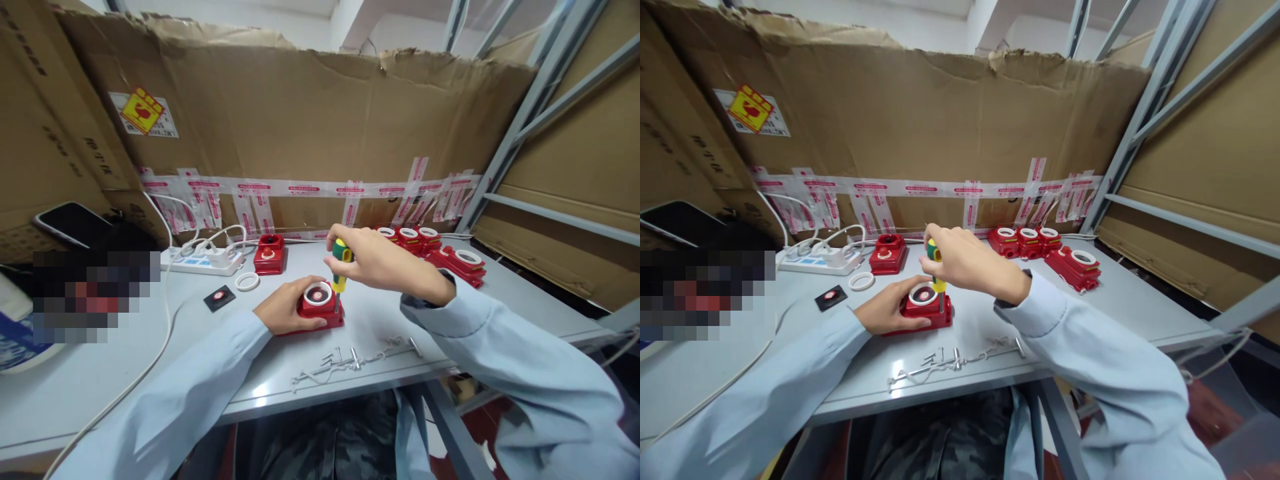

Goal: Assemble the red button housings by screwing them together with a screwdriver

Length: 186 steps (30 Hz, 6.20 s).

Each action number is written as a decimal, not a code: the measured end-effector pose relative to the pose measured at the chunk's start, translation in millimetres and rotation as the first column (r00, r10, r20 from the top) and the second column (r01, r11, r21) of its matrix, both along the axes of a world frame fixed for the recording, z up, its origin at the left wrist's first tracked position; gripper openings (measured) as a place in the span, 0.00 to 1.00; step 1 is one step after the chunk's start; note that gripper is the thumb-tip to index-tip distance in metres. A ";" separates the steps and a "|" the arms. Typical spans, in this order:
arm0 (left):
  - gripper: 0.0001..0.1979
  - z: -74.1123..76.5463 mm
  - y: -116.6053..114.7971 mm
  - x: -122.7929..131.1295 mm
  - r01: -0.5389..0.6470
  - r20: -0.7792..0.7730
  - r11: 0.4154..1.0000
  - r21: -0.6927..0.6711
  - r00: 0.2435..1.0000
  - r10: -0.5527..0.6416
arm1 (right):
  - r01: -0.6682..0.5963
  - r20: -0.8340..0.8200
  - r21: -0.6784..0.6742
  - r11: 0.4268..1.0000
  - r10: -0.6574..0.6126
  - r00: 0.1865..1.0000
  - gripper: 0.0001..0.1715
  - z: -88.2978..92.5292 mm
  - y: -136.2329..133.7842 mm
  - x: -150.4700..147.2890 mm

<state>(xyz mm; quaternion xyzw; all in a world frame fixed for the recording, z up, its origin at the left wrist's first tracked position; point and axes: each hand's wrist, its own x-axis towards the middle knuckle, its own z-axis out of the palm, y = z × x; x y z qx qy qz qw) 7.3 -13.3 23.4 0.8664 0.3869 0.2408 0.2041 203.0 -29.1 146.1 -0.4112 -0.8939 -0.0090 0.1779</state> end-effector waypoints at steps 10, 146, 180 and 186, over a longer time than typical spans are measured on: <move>0.32 0.3 0.7 0.8 0.030 0.000 0.999 0.019 1.000 -0.030 | -0.216 0.211 -0.226 0.950 0.264 0.941 0.18 23.9 6.0 10.7; 0.33 -1.3 1.8 0.5 0.029 -0.012 0.998 0.052 1.000 -0.028 | -0.078 0.059 -0.223 0.972 0.093 0.994 0.12 -83.6 15.1 19.4; 0.34 -1.8 2.2 0.2 0.030 -0.005 0.999 0.040 1.000 -0.030 | 0.088 0.018 -0.216 0.972 -0.086 0.996 0.08 -86.9 -3.7 13.0; 0.35 -2.1 2.3 0.0 0.021 -0.006 1.000 0.024 1.000 -0.020 | 0.059 -0.074 -0.264 0.963 -0.081 0.994 0.09 -76.2 -10.2 16.4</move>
